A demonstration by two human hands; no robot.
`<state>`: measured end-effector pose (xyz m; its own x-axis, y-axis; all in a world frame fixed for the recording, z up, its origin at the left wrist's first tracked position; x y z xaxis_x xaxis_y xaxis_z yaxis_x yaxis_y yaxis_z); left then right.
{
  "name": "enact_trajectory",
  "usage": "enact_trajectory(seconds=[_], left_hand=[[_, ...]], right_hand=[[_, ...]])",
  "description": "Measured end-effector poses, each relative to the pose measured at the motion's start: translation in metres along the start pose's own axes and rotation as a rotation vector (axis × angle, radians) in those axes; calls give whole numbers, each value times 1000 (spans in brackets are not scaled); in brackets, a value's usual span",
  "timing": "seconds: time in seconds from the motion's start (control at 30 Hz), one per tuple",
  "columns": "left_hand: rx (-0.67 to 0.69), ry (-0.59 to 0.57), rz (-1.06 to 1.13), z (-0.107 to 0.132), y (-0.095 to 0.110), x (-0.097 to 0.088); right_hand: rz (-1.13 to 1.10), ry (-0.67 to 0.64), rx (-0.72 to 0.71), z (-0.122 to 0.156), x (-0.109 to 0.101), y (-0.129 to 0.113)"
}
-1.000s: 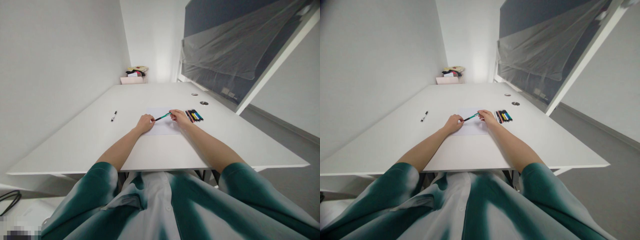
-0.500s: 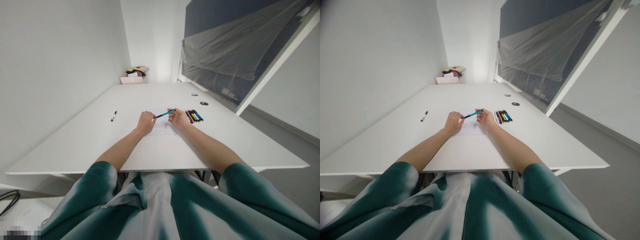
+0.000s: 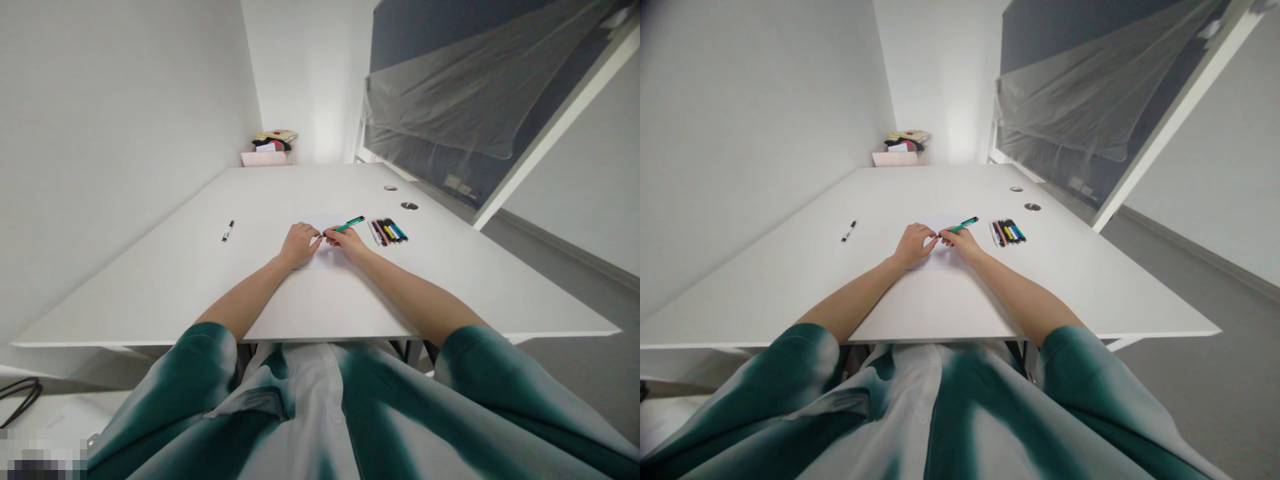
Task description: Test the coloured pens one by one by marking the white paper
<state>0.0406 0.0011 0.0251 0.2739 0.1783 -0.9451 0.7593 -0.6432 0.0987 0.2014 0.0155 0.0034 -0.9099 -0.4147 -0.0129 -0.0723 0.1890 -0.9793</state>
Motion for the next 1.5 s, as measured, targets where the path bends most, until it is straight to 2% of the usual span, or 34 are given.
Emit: enact_trajectory(seconds=[0.17,0.3,0.43,0.63,0.8,1.2,1.37,1.5], left_hand=[[-181,-83,2,4,-27,10],[-262,-274,52,7,-49,25],[-282,-311,67,6,-59,32],[-292,-315,66,5,-56,30],[-302,-319,72,6,-55,29],[-311,-316,92,4,-59,33],[-306,-314,75,6,-56,28],[-244,-235,73,6,-41,19]], right_hand=[[278,255,22,1,-36,2],[532,327,115,4,-54,2],[656,316,228,5,-55,2],[798,213,239,4,-48,1],[856,169,250,3,-45,1],[891,214,299,5,-45,-3],[756,282,206,4,-52,1],[591,230,69,3,-46,0]])
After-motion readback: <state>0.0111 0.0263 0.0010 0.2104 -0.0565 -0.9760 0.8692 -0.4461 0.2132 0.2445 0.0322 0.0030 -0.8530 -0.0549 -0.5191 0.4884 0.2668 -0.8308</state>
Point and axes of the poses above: each hand's wrist, its own z-axis away from the middle knuckle, its own x-axis out of the palm, y = z × x, the point moved 3 cm from there along -z, towards the middle knuckle, and after that the axes turned 14 degrees about -y, right-handed, at the moved point
